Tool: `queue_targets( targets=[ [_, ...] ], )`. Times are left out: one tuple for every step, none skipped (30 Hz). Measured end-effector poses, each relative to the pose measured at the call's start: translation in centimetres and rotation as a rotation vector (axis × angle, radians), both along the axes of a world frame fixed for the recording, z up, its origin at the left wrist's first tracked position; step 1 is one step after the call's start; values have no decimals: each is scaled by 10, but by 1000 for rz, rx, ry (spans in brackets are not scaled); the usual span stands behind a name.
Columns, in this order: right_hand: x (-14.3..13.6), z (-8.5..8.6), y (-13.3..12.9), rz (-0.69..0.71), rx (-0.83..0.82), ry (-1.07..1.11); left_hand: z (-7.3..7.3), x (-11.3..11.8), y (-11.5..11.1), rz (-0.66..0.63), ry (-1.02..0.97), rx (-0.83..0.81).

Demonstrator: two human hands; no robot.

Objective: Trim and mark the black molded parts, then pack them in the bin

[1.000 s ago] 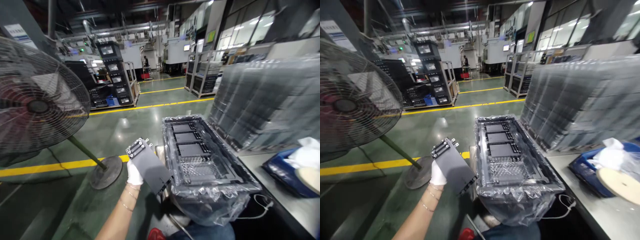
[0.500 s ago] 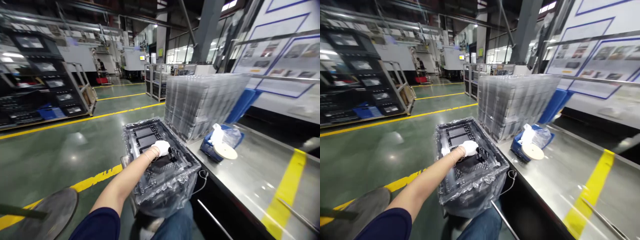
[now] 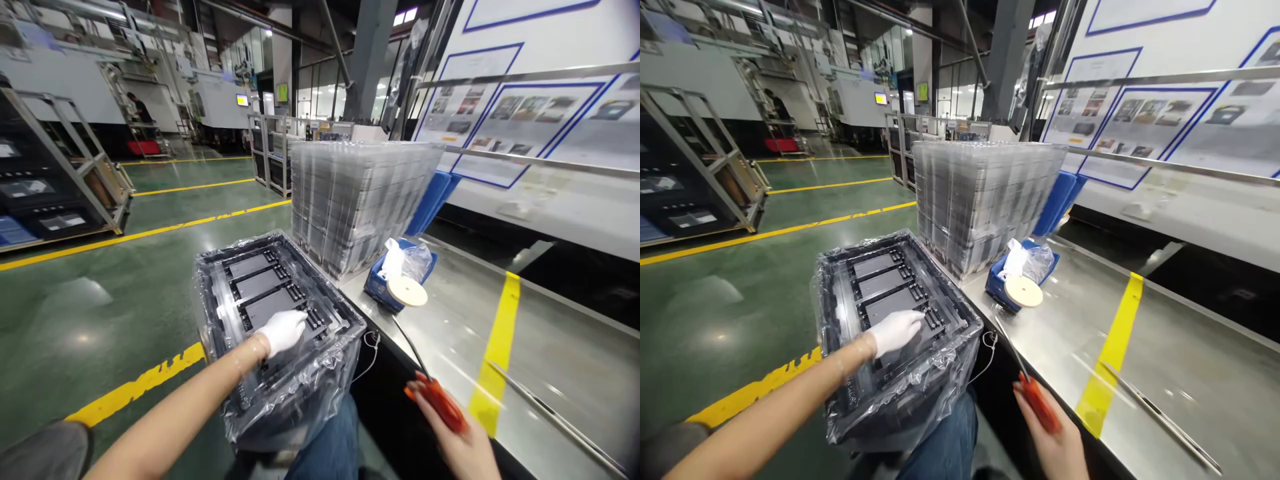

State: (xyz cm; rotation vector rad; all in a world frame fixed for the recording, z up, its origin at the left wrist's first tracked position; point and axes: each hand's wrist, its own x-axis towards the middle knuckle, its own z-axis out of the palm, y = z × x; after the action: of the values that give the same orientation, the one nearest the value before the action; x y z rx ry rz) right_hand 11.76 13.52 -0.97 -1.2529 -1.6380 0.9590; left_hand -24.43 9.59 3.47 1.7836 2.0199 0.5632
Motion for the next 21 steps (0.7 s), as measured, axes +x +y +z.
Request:
queue_targets(
  targets=[
    [-14,-6,9,-25,8,15,4,5,-16,-31,18,-15],
    [-28,-12,18,-35,21,24,6,8,-32,-50,33,-21],
    [-42,-18,27,-28,36,25,6,9,-49,-58,50,-26],
    [-56,-25,35,-15,51,24,4,8,-65,-66,62,-28],
    [-68,-32,43,1,70,20,0,5,-82,-65,76,-33],
    [-78,-39,50,18,91,8,-7,1,-97,-65,87,-43],
    [-86,-45,56,30,114,-11,-16,-3,-111,-38,101,-35],
    [-92,-52,60,32,136,-39,-26,-7,-124,-16,114,-4],
    [-95,-58,63,26,156,-77,-36,-9,-134,-3,124,70],
    [-96,-63,65,13,172,-122,-45,-10,-142,25,153,183],
    [-95,-69,65,-5,183,-170,-53,-10,-148,55,186,296],
    [-93,-73,64,-25,188,-215,-59,-8,-151,83,215,390],
    [-90,-77,63,-44,189,-255,-62,-5,-152,112,241,474],
    [-86,-80,61,-64,186,-286,-64,-2,-151,137,259,536],
    [-82,-82,58,-88,178,-309,-64,2,-150,157,270,580],
    [-77,-83,54,-115,168,-322,-63,4,-148,169,287,608],
    [-72,-82,50,-145,154,-328,-62,7,-147,179,312,622],
    [-67,-80,45,-172,139,-328,-61,8,-146,190,343,621],
    [-63,-76,39,-191,124,-320,-60,10,-146,201,377,621],
    [-58,-71,32,-198,113,-307,-59,10,-146,214,409,619],
    [-54,-64,25,-189,104,-289,-59,10,-147,226,433,625]
  ],
)
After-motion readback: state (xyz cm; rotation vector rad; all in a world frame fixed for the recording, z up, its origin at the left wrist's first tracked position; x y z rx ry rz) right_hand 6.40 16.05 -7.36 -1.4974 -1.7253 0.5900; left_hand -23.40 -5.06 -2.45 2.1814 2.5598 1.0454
